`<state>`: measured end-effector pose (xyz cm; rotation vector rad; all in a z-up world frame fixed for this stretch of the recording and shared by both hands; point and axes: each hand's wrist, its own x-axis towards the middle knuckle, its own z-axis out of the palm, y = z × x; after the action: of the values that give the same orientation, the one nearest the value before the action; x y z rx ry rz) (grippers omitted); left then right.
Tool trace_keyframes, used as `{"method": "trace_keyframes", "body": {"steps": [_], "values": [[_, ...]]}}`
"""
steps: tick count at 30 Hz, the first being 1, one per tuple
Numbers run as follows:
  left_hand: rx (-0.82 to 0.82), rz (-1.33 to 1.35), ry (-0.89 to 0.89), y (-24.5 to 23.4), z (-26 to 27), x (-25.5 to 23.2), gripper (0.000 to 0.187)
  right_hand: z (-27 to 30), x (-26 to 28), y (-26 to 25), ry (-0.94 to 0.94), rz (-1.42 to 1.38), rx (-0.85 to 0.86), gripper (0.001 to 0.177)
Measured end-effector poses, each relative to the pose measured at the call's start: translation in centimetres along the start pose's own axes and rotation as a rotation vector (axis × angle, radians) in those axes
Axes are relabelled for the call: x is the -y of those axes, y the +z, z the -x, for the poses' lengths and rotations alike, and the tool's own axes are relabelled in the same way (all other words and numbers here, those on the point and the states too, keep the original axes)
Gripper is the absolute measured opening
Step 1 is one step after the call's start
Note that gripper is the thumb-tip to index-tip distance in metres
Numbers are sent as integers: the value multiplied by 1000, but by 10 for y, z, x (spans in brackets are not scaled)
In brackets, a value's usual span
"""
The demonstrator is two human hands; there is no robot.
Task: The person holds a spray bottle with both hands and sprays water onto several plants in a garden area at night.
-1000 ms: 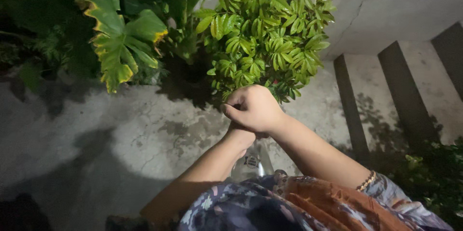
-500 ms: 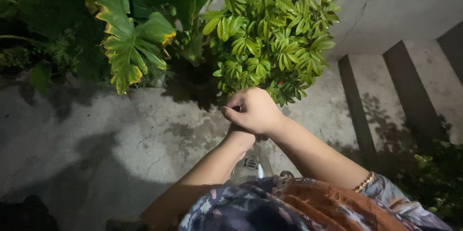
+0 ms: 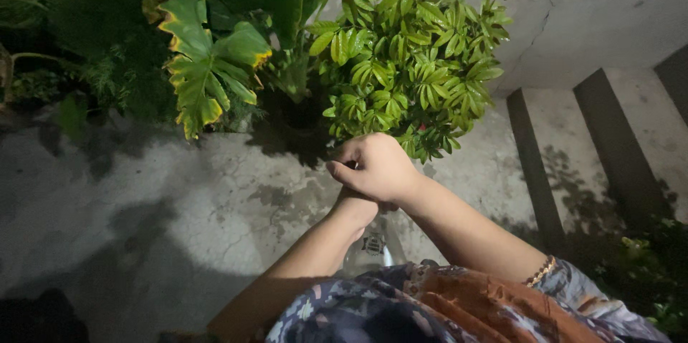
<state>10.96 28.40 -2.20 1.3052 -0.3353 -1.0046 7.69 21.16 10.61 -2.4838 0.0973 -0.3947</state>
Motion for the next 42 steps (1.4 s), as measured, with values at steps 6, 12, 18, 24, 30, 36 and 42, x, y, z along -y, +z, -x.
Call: {"method": "trace_keyframes", "body": {"steps": [6,12,18,24,30,36,42], "values": [[4,268,-141,3,2,-5,42,1,2,-3,-48,13,29,30],[-5,108,-119,14,5,-10,41,2,-4,-10,-65,13,32,25],[69,312,-86,34,-10,2,43,9,-20,-23,10,42,24,26],[109,423,-162,53,-48,24,44,10,-48,-42,69,41,5,26],[106,173,-65,78,-75,-2,37,-4,-81,-70,29,-23,-24,25],[21,80,-25,112,-114,-39,34,-27,-116,-107,-7,50,-36,24],[98,8,-52,139,-170,-45,40,-45,-155,-144,-29,76,-40,26]]}}
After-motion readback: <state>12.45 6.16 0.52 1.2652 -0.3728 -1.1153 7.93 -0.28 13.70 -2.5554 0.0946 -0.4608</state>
